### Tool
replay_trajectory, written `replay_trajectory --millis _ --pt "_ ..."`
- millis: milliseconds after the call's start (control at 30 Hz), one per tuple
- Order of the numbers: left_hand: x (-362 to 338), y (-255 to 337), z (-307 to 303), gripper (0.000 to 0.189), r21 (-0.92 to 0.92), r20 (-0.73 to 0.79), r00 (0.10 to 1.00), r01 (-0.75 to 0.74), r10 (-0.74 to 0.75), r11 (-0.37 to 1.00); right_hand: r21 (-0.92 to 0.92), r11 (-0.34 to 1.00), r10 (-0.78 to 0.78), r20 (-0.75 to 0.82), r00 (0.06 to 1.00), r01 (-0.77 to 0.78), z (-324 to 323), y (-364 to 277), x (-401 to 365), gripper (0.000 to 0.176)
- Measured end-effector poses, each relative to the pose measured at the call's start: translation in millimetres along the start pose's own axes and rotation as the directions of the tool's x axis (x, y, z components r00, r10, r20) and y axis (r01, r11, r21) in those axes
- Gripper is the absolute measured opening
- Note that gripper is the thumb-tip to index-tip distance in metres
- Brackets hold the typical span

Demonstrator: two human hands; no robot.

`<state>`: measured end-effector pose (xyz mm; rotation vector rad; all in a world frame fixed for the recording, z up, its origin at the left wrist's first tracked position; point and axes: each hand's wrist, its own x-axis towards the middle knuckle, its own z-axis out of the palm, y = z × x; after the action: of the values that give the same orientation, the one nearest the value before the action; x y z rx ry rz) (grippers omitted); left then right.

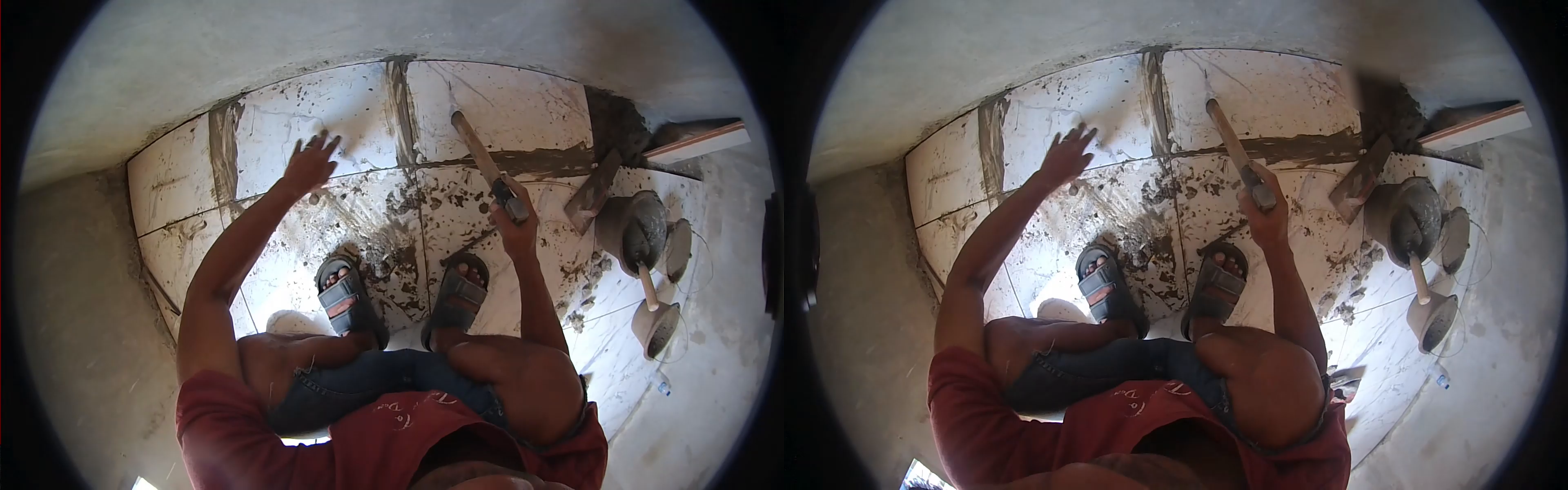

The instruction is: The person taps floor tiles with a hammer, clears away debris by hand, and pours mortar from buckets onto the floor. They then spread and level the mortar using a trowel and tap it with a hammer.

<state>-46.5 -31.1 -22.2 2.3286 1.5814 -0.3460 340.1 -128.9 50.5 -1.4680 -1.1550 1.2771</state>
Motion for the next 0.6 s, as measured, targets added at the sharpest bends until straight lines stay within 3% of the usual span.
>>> replay_trajectory --millis 67,100,200,267,400,500,567,600 --pt "-8.8 -15.8 2.6 0.065 0.021 0.062 0.994 0.094 -0.095 0.995 -0.169 0.975 -0.145 0.019 0.989 0.146 3.0 3.5 -0.4 0.047" --pt "-13.3 -17.9 -0.2 0.068 0.026 0.092 0.987 0.131 -0.132 0.991 -0.171 0.974 -0.146 0.024 0.989 0.148 4.2 3.9 -0.5 0.047" --pt "-18.3 -18.4 0.8 0.072 0.070 0.115 0.983 0.133 -0.141 0.989 -0.131 0.978 -0.160 0.029 0.987 0.162 8.5 2.0 -1.5 0.047" --pt "-16.4 -15.9 -0.9 0.072 0.081 0.133 0.979 0.142 -0.152 0.987 0.004 0.999 -0.052 0.014 0.999 0.052 11.0 -5.6 -3.9 0.044" --pt "-8.4 -17.7 -0.6 0.072 0.104 0.151 0.978 0.130 -0.145 0.986 0.006 1.000 -0.010 0.000 1.000 0.010 12.9 -18.0 -6.8 0.044" --pt "-7.3 -22.3 4.1 0.070 0.136 0.124 0.983 0.116 -0.133 0.984 0.108 0.990 -0.089 -0.042 0.995 0.093 16.7 -19.0 -11.0 0.044" --pt "-6.5 -23.9 4.8 0.070 0.124 0.110 0.987 0.105 -0.119 0.987 0.071 0.943 -0.317 -0.111 0.942 0.326 18.0 -11.8 -8.4 0.043" --pt "-6.7 -25.6 6.1 0.070 0.117 0.101 0.988 0.101 -0.113 0.988 0.088 0.975 -0.193 -0.106 0.975 0.202 19.1 -13.9 -6.1 0.043"
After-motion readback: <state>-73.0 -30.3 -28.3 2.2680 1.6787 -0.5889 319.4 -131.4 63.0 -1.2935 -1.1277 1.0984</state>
